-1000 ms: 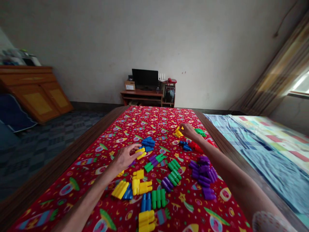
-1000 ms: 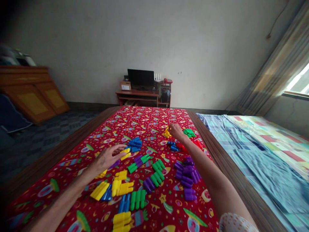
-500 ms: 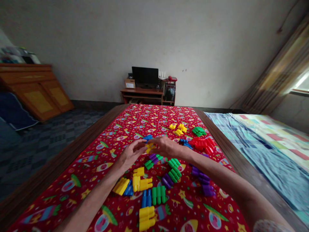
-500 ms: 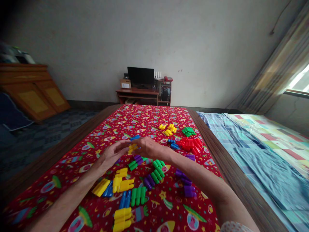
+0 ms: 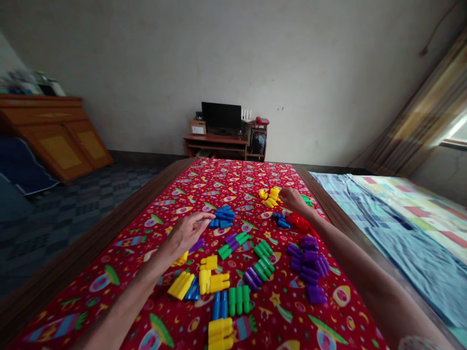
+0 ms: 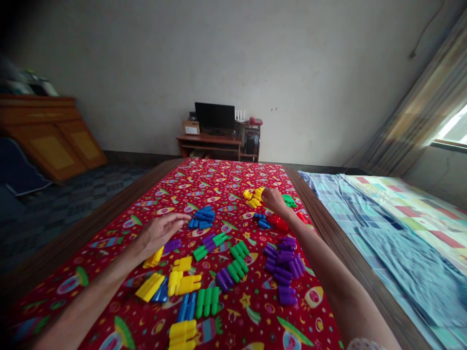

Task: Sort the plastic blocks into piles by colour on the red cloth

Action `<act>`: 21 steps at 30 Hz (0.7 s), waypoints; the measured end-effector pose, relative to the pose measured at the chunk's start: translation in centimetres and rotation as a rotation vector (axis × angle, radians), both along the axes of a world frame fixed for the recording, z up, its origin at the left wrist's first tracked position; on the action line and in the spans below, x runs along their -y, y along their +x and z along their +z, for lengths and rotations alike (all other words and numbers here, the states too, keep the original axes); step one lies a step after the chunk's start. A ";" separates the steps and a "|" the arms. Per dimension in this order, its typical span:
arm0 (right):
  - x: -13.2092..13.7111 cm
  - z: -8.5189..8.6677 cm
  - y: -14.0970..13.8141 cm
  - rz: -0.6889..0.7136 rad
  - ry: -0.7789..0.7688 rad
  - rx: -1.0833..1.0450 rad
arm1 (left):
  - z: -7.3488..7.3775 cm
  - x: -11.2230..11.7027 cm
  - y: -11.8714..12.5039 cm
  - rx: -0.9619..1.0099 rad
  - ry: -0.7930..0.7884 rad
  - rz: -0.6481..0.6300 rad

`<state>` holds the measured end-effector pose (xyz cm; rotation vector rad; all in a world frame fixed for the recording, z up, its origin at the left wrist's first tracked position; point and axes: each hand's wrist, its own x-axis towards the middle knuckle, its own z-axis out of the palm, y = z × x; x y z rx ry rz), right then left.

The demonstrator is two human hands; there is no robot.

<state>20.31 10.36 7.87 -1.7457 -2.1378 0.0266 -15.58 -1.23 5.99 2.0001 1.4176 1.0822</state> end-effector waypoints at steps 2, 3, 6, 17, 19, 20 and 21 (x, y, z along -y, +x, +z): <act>0.2 0.1 -0.2 -0.007 -0.002 0.008 | 0.8 0.2 0.1 -0.052 0.012 0.005; 0.3 0.3 -0.2 -0.011 0.008 0.006 | 1.3 0.2 0.1 -0.084 0.012 0.006; 0.4 1.4 0.1 -0.011 0.065 -0.033 | 1.8 0.3 -1.0 -0.183 0.009 -0.014; 4.1 5.6 -0.5 0.227 0.058 -0.251 | -4.5 6.8 -6.8 -0.334 -0.033 0.072; 6.2 5.4 -3.0 0.349 0.031 -0.293 | -4.4 6.1 -4.8 -0.220 -0.053 0.131; 7.4 5.2 -4.4 0.415 0.014 -0.303 | -4.1 5.4 -3.7 -0.138 -0.090 0.140; 8.5 4.9 -5.7 0.477 -0.003 -0.312 | -3.7 4.6 -2.6 -0.040 -0.135 0.144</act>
